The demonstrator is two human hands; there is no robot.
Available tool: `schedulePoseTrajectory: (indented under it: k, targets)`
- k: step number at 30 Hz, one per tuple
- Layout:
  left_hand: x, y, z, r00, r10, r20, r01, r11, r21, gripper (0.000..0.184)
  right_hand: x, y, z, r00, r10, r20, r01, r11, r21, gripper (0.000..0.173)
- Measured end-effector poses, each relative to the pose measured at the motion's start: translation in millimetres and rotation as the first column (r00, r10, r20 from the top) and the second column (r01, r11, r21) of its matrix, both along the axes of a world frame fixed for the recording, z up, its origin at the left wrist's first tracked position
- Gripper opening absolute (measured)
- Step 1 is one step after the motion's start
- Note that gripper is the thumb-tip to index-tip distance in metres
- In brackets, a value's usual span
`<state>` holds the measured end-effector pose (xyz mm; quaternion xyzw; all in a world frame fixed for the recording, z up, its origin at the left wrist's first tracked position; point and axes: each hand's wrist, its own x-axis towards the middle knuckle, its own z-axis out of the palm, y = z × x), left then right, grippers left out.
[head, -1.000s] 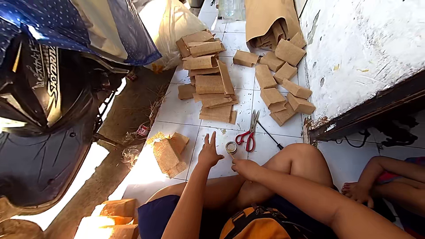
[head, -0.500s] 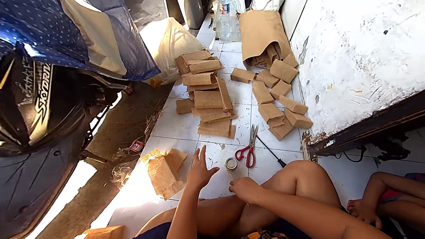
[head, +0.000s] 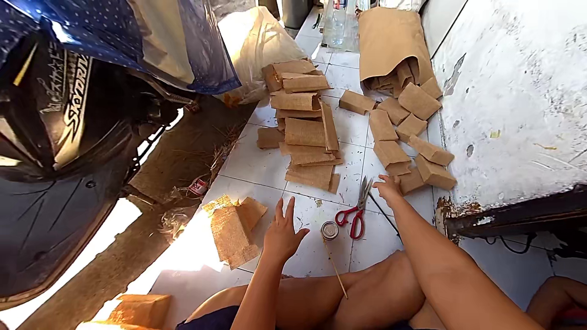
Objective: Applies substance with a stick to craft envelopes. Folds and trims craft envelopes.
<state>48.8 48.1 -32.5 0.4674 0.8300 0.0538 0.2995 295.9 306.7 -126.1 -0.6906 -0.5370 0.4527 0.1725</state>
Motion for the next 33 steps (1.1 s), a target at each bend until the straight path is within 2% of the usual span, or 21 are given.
schedulePoseTrajectory:
  k: [3, 6, 8, 12, 17, 21, 25, 27, 30, 33]
  targets:
    - [-1, -1, 4, 1.000, -0.005, 0.000, 0.005, 1.000, -0.018, 0.095, 7, 9, -8, 0.981, 0.103, 0.163, -0.120, 0.988, 0.096, 0.052]
    - [-1, 2, 3, 1.000, -0.024, 0.011, 0.024, 1.000, -0.001, 0.092, 15, 25, -9, 0.962, 0.184, 0.201, -0.202, 0.976, 0.075, 0.055]
    - [-1, 3, 3, 0.999, -0.036, 0.013, 0.036, 0.999, -0.012, 0.090, 15, 31, -3, 0.962, 0.194, 0.190, -0.216, 0.971, 0.102, 0.049]
    - [0, 4, 4, 0.998, -0.053, 0.018, 0.053, 0.998, -0.029, 0.089, 0, 33, 45, 0.982, 0.109, 0.157, -0.150, 0.950, 0.275, 0.040]
    - [3, 5, 5, 0.997, -0.073, 0.019, 0.074, 0.996, -0.046, 0.089, 1, 30, 123, 0.987, 0.113, 0.112, -0.157, 0.799, 0.581, 0.037]
    - [3, 4, 10, 0.996, -0.088, 0.027, 0.090, 0.993, -0.071, 0.088, 6, 37, 141, 0.992, 0.014, 0.124, -0.097, 0.705, 0.702, 0.044]
    - [5, 5, 13, 0.993, -0.109, 0.049, 0.113, 0.991, -0.072, 0.086, -18, 34, 138, 0.949, -0.050, 0.311, -0.160, 0.774, 0.613, 0.071]
    - [6, 6, 14, 0.991, -0.115, 0.065, 0.118, 0.992, -0.051, 0.083, -52, 34, 122, 0.960, 0.054, 0.275, -0.218, 0.761, 0.611, 0.070]
    - [8, 6, 12, 0.988, -0.118, 0.097, 0.121, 0.993, -0.019, 0.081, -114, 48, 82, 0.954, 0.236, 0.184, -0.298, 0.809, 0.507, 0.057]
    - [5, 4, 8, 0.987, -0.117, 0.108, 0.120, 0.993, -0.022, 0.079, -172, 57, 55, 0.956, 0.244, 0.166, -0.289, 0.886, 0.363, 0.065]
